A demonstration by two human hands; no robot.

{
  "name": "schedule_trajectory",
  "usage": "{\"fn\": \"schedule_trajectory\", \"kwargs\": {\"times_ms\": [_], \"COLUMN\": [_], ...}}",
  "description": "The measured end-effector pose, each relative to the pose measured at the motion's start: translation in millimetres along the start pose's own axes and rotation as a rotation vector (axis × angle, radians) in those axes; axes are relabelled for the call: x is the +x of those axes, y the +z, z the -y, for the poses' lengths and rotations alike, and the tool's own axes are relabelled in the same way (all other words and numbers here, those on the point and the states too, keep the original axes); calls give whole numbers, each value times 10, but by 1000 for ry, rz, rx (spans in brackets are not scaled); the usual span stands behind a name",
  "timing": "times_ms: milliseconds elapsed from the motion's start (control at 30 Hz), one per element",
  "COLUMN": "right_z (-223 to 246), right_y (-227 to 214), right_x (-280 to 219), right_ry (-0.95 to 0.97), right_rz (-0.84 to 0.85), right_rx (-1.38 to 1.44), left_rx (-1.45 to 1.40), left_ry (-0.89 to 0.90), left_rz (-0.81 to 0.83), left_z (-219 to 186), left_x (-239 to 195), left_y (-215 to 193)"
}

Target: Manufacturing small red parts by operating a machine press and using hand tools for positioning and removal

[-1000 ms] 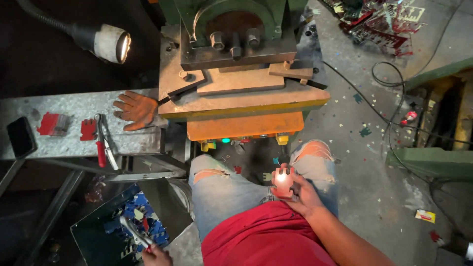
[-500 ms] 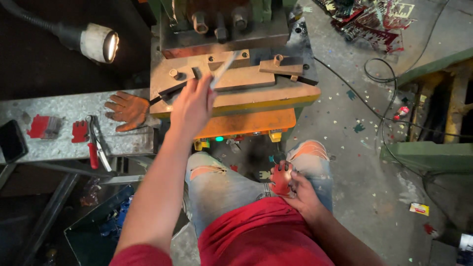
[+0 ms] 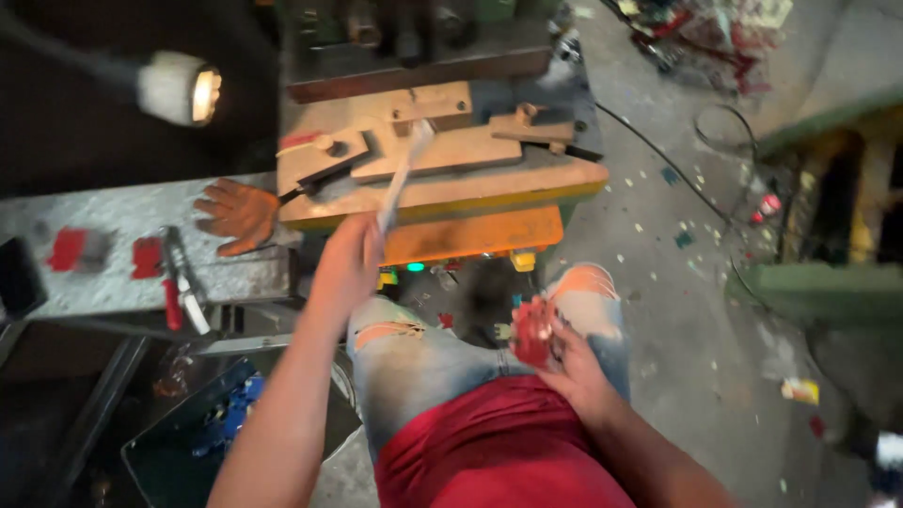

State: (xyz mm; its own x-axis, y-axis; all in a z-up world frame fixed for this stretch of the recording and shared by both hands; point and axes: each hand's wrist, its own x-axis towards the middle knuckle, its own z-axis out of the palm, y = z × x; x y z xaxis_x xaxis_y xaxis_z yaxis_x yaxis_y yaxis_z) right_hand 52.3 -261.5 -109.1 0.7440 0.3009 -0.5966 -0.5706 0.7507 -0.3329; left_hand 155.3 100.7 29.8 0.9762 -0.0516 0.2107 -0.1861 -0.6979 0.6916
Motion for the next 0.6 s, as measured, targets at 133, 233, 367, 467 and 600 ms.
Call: {"fn": "schedule_trajectory", "kwargs": {"times_ms": [133,233,367,467,600], "right_z": [167,327,472,488,453], "right_y": [48,166,522,643,396], "right_x": [243,217,9,-86,-34], "right_ry": [-148,-175,-258,-274,-210], "right_rz": [159,-39,400,499,361], "right_rx": [68,116,108,144,127], "left_rx": [-240,-663,-830,-917,-615], "left_ry": [-87,-255,-328,-295,-193], "left_rz": [225,534,496,479,230], "left_z": [-679,-920,-883,-817,-695], "left_x": [-1013,-1389,-1589,-1623,-1278], "left_y": [276,474,744,817,696]}}
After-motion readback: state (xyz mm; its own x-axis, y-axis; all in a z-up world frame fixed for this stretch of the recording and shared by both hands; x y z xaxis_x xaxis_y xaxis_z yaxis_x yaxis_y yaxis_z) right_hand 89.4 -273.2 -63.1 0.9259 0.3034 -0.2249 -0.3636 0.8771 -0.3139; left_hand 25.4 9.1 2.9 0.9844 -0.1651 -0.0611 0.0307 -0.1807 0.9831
